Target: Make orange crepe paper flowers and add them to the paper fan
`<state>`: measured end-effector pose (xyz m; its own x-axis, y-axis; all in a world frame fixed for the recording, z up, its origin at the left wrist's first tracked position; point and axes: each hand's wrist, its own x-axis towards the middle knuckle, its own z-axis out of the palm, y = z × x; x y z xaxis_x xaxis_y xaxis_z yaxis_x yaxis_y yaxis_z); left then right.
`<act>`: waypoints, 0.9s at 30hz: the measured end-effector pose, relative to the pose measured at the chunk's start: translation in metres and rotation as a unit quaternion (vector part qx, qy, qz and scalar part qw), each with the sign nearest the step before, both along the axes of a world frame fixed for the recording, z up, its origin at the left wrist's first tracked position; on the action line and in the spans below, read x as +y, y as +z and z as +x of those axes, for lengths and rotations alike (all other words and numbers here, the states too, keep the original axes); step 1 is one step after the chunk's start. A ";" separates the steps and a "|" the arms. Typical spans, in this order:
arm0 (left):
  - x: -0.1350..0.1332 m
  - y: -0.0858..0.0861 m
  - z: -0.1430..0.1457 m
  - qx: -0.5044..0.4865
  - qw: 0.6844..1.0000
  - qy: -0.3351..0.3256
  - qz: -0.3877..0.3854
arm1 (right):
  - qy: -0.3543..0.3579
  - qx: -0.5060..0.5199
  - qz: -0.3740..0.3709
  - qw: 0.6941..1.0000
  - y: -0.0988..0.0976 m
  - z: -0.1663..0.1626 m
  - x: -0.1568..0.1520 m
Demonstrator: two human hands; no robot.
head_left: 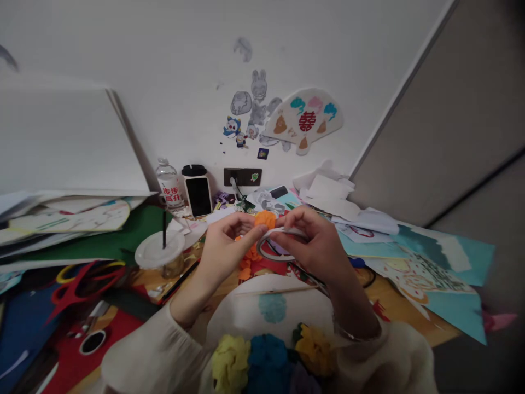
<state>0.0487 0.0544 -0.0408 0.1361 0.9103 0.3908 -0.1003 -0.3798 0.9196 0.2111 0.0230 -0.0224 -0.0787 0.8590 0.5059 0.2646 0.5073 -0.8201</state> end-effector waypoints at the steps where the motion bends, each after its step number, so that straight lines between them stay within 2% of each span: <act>1: 0.000 0.000 0.000 -0.003 1.000 -0.002 -0.003 | 0.001 0.002 -0.001 1.000 0.000 0.000 0.001; 6: 0.000 0.002 0.001 -0.027 0.999 -0.006 -0.020 | 0.009 -0.002 -0.010 1.000 0.003 0.004 0.000; 11: 0.000 0.004 -0.001 -0.003 0.999 -0.027 -0.032 | -0.003 -0.101 -0.032 0.994 0.008 0.009 -0.005; 17: 0.001 0.000 0.000 0.078 0.993 -0.089 -0.013 | -0.006 -0.150 0.011 0.989 0.007 0.007 -0.007; 27: 0.002 -0.003 0.000 0.104 0.991 -0.078 0.006 | -0.062 -0.207 0.041 0.976 0.007 0.009 0.000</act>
